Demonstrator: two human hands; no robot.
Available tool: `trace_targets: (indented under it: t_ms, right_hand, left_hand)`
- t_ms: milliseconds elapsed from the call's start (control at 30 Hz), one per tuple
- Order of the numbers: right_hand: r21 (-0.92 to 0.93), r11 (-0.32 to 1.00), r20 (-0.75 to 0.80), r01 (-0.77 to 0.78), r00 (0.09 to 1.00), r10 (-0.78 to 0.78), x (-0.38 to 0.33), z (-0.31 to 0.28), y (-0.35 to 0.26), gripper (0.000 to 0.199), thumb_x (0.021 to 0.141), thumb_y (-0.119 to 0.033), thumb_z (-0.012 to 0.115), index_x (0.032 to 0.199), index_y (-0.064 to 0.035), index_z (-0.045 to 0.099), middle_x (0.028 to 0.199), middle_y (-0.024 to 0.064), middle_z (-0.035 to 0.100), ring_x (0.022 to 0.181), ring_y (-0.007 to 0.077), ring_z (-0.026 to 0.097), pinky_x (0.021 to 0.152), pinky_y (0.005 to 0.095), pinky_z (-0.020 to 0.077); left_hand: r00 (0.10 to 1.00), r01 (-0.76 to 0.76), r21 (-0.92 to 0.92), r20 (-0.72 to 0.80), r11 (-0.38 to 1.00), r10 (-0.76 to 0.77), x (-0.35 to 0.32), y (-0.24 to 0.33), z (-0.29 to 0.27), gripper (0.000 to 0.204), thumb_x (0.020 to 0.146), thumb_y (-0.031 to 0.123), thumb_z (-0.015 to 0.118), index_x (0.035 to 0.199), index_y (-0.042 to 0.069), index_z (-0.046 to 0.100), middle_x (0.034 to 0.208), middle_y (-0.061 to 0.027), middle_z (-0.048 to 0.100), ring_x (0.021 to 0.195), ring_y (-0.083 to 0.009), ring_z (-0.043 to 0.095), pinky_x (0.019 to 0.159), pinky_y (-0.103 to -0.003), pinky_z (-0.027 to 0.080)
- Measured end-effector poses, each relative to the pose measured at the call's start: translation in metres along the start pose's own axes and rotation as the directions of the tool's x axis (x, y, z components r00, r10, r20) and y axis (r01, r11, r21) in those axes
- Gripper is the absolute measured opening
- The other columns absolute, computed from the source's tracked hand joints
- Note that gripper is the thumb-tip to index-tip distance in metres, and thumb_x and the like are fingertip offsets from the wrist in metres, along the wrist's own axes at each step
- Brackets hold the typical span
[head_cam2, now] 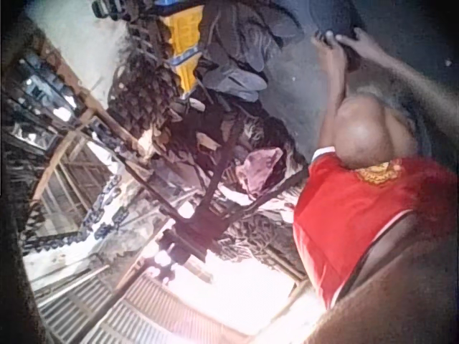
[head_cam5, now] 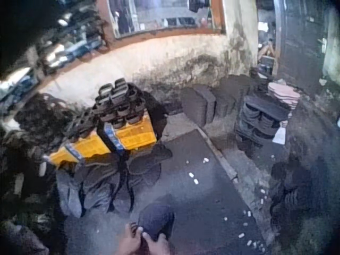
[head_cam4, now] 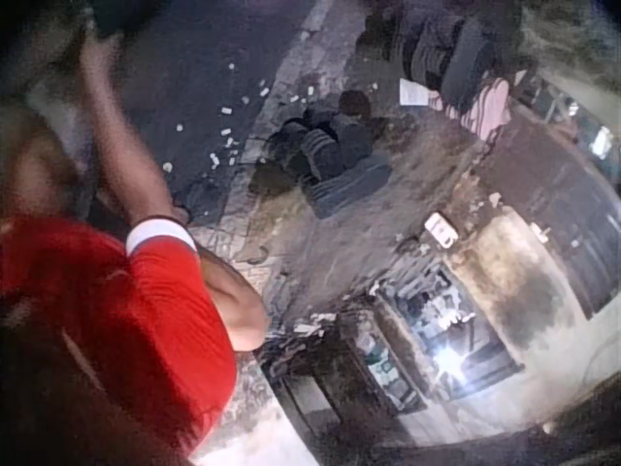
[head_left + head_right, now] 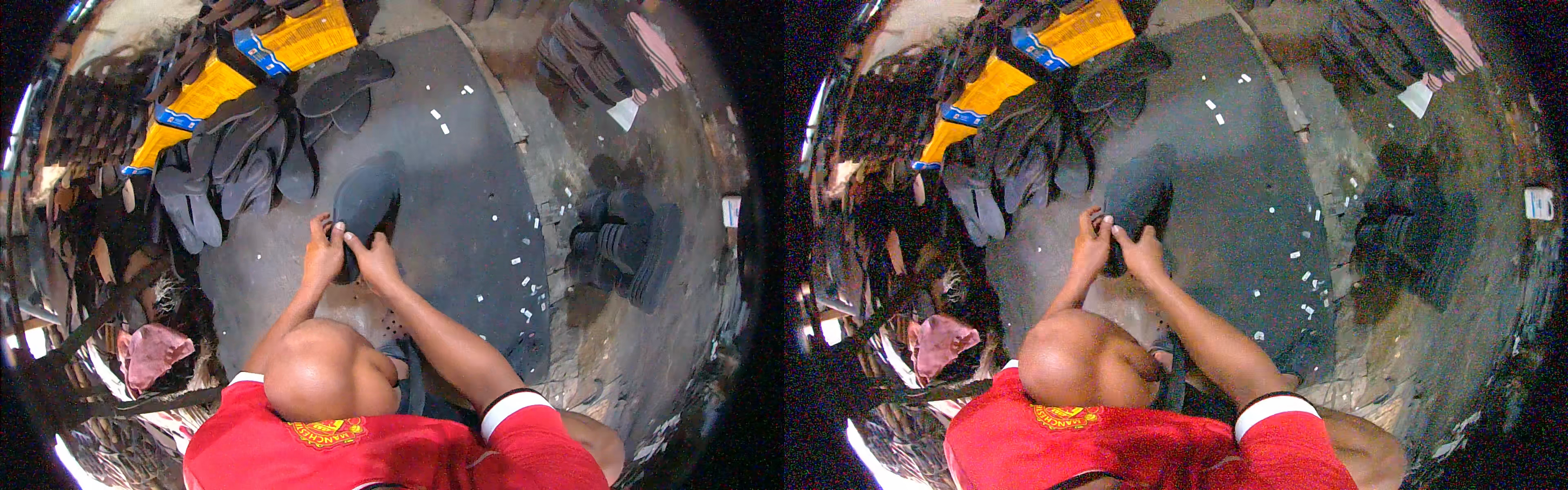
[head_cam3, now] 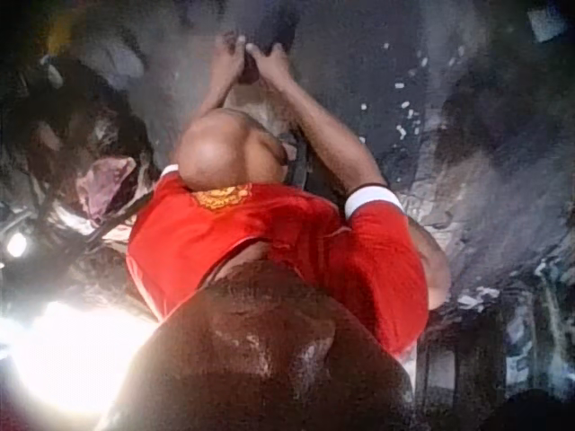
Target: The person sits on the floor and repeatedly picks up black slippers, aligns them into pairs, and stacks them into neat piles. The person handles the slippers by hand, turning them over and arranging them in organized stacks.
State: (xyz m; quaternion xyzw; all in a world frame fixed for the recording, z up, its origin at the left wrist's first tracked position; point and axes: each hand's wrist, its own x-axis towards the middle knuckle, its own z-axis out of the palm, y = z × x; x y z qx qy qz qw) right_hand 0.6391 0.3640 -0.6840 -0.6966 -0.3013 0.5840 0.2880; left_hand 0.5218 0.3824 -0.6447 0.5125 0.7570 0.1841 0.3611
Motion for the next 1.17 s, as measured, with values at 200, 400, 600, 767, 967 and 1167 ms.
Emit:
trace_targets:
  t_ms: [200,400,600,767,967,1167]
  right_hand:
    - [-0.012,0.918,-0.083,0.396,0.915,-0.396,-0.01,-0.112,-0.024,0.078,0.086,-0.035,0.083,0.14,-0.0006,0.038,0.129,0.019,0.061,0.117,0.0267,0.06,0.101,0.0384,0.0485]
    - [-0.937,0.335,-0.017,0.1,0.944,-0.331,-0.021,-0.195,-0.006,0.077,0.075,-0.026,0.084,0.137,0.0005,0.045,0.125,0.0194,0.06,0.119,0.0379,0.058,0.095,0.049,0.0488]
    - [-0.764,0.444,-0.037,0.468,0.655,-0.754,-0.015,-0.228,0.037,0.08,0.075,-0.033,0.088,0.135,-0.001,0.046,0.123,0.0206,0.059,0.111,0.0426,0.057,0.093,0.0511,0.0466]
    - [-0.606,0.682,-0.182,0.409,0.764,-0.619,-0.003,-0.22,0.048,0.08,0.071,-0.036,0.09,0.131,-0.0027,0.049,0.119,0.0193,0.061,0.11,0.0409,0.059,0.093,0.0503,0.0455]
    - [-0.9,0.404,-0.138,0.163,0.772,-0.62,-0.017,-0.221,0.034,0.081,0.062,-0.034,0.093,0.127,-0.005,0.054,0.116,0.0127,0.059,0.109,0.0326,0.058,0.096,0.0477,0.0406]
    - [-0.751,0.506,-0.158,0.425,0.627,-0.762,-0.022,-0.239,0.061,0.083,0.067,-0.036,0.093,0.131,-0.0057,0.05,0.119,0.0125,0.058,0.117,0.0357,0.054,0.102,0.0461,0.0391]
  left_hand:
    - [0.947,-0.08,-0.51,0.23,0.856,0.226,-0.02,0.036,0.048,0.059,0.103,0.027,0.057,0.152,0.001,0.036,0.152,-0.0261,0.044,0.144,-0.0371,0.041,0.119,-0.043,0.032]
    - [0.482,-0.867,-0.096,0.089,0.489,0.872,0.045,0.09,0.054,0.082,0.079,0.009,0.077,0.152,0.006,0.04,0.149,-0.0223,0.046,0.144,-0.0422,0.039,0.124,-0.05,0.026]
    - [-0.005,-0.974,-0.187,0.593,0.131,0.805,0.043,0.196,0.023,0.069,0.066,0.018,0.087,0.127,0.008,0.058,0.121,-0.0132,0.058,0.119,-0.0351,0.056,0.107,-0.051,0.042]
    - [0.029,-0.949,-0.242,0.57,0.201,0.821,0.025,0.191,0.061,0.056,0.072,0.019,0.082,0.121,0.005,0.057,0.114,-0.0153,0.057,0.113,-0.0384,0.054,0.099,-0.046,0.045]
    - [0.167,-0.98,0.009,0.585,0.199,0.794,0.078,0.116,0.09,0.066,0.065,0.016,0.089,0.121,0.005,0.055,0.116,-0.0153,0.056,0.117,-0.0386,0.054,0.104,-0.048,0.043]
    - [0.013,-0.934,-0.254,0.677,0.25,0.736,0.016,0.193,0.057,0.07,0.072,0.018,0.084,0.132,0.005,0.05,0.132,-0.0168,0.052,0.138,-0.0417,0.043,0.123,-0.058,0.024]
